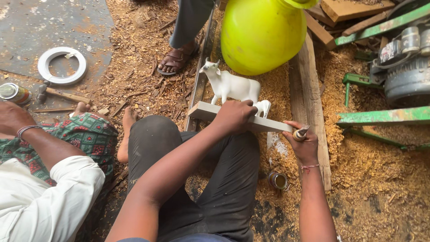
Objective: The person uses a chisel to carve and smooth the edges of a wooden board attached to a white cow figurine. They hold the board steady with one hand while scraping the surface with the other, occasionally rotating the piece to access different sides.
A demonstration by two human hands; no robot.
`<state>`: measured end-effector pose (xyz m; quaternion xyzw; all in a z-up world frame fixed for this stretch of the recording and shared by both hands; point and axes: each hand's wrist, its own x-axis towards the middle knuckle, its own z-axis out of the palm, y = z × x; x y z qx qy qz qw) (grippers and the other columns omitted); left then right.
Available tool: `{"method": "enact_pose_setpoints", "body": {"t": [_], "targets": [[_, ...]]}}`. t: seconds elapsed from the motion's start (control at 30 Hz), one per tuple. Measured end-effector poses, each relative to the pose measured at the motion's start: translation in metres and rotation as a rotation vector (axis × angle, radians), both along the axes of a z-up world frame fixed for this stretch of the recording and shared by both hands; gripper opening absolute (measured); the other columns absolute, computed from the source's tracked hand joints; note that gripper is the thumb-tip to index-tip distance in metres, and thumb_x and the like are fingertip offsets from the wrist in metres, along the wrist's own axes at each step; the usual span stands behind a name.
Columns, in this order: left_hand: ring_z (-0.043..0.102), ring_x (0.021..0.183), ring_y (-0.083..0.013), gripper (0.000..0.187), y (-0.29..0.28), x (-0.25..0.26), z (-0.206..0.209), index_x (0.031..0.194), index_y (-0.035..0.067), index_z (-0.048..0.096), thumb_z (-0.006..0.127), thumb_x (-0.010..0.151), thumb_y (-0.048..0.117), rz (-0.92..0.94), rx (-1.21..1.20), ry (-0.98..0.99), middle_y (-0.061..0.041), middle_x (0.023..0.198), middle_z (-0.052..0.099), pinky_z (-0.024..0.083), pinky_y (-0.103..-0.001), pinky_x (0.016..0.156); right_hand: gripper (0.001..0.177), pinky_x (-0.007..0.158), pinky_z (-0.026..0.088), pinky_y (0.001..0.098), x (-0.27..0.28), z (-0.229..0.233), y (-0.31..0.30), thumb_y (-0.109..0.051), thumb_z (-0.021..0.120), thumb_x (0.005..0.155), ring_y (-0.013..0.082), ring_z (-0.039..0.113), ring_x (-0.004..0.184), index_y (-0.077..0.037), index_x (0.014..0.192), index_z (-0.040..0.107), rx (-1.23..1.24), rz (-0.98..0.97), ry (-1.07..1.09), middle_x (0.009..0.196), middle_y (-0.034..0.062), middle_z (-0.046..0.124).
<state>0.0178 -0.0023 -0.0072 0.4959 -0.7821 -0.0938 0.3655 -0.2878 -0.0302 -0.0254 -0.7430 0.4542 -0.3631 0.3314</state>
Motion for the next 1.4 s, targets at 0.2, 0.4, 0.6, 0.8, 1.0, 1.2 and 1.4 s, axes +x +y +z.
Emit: {"method": "enact_pose_setpoints", "body": {"t": [0.2, 0.4, 0.6, 0.8, 1.0, 1.2, 1.4], "targets": [[0.069, 0.079, -0.0352, 0.027, 0.000, 0.000, -0.001, 0.091, 0.011, 0.070, 0.081, 0.072, 0.029, -0.010, 0.087, -0.031, -0.009, 0.089, 0.065, 0.054, -0.049, 0.068, 0.037, 0.103, 0.059, 0.0323, -0.004, -0.006, 0.001, 0.000, 0.080, 0.086, 0.0191, 0.069, 0.118, -0.007, 0.120, 0.068, -0.036, 0.031, -0.102, 0.124, 0.0101, 0.073], [0.069, 0.080, -0.0356, 0.023, -0.005, -0.006, -0.014, 0.091, 0.013, 0.071, 0.080, 0.076, 0.027, 0.011, 0.084, -0.051, -0.009, 0.091, 0.065, 0.054, -0.049, 0.067, 0.039, 0.098, 0.059, 0.0293, -0.025, -0.014, -0.004, -0.002, 0.081, 0.089, 0.0159, 0.070, 0.109, -0.007, 0.124, 0.065, -0.060, -0.098, -0.231, 0.114, 0.0085, 0.073], [0.068, 0.080, -0.0372, 0.037, -0.013, -0.010, -0.028, 0.089, 0.008, 0.067, 0.085, 0.067, 0.030, -0.004, 0.070, -0.016, -0.011, 0.090, 0.064, 0.053, -0.051, 0.066, 0.052, 0.089, 0.059, 0.0348, -0.018, 0.010, -0.005, -0.035, 0.077, 0.098, 0.0165, 0.065, 0.091, -0.011, 0.137, 0.050, -0.030, -0.087, -0.634, 0.099, 0.0047, 0.064], [0.069, 0.081, -0.0366, 0.032, -0.010, 0.000, -0.020, 0.088, 0.011, 0.070, 0.085, 0.066, 0.028, 0.000, 0.149, 0.022, -0.011, 0.090, 0.066, 0.053, -0.050, 0.069, 0.046, 0.102, 0.054, 0.0450, 0.015, 0.043, 0.012, -0.040, 0.062, 0.112, 0.0218, 0.060, 0.103, -0.014, 0.141, 0.037, -0.039, -0.005, -0.737, 0.110, 0.0085, 0.057], [0.070, 0.083, -0.0367, 0.029, -0.009, 0.026, -0.001, 0.090, 0.013, 0.074, 0.085, 0.066, 0.026, -0.055, 0.075, 0.072, -0.012, 0.089, 0.069, 0.054, -0.050, 0.071, 0.032, 0.109, 0.055, 0.0476, 0.040, 0.051, 0.006, -0.024, 0.061, 0.117, 0.0273, 0.063, 0.112, -0.010, 0.136, 0.039, -0.235, 0.045, -0.600, 0.116, 0.0115, 0.058], [0.069, 0.083, -0.0356, 0.024, 0.005, 0.003, -0.006, 0.090, 0.019, 0.077, 0.085, 0.069, 0.026, -0.054, 0.138, 0.063, -0.012, 0.084, 0.068, 0.054, -0.050, 0.072, 0.038, 0.108, 0.055, 0.0459, 0.040, 0.045, 0.009, -0.012, 0.058, 0.114, 0.0268, 0.063, 0.111, -0.007, 0.143, 0.035, -0.299, -0.068, -0.552, 0.124, 0.0113, 0.056], [0.069, 0.081, -0.0339, 0.009, 0.004, -0.007, -0.003, 0.086, 0.018, 0.075, 0.080, 0.078, 0.020, -0.039, 0.193, 0.038, -0.008, 0.088, 0.068, 0.054, -0.048, 0.069, 0.034, 0.110, 0.059, 0.0439, 0.038, 0.041, 0.007, -0.012, 0.055, 0.115, 0.0271, 0.067, 0.118, -0.008, 0.140, 0.034, -0.317, -0.119, -0.391, 0.117, 0.0110, 0.062]]}}
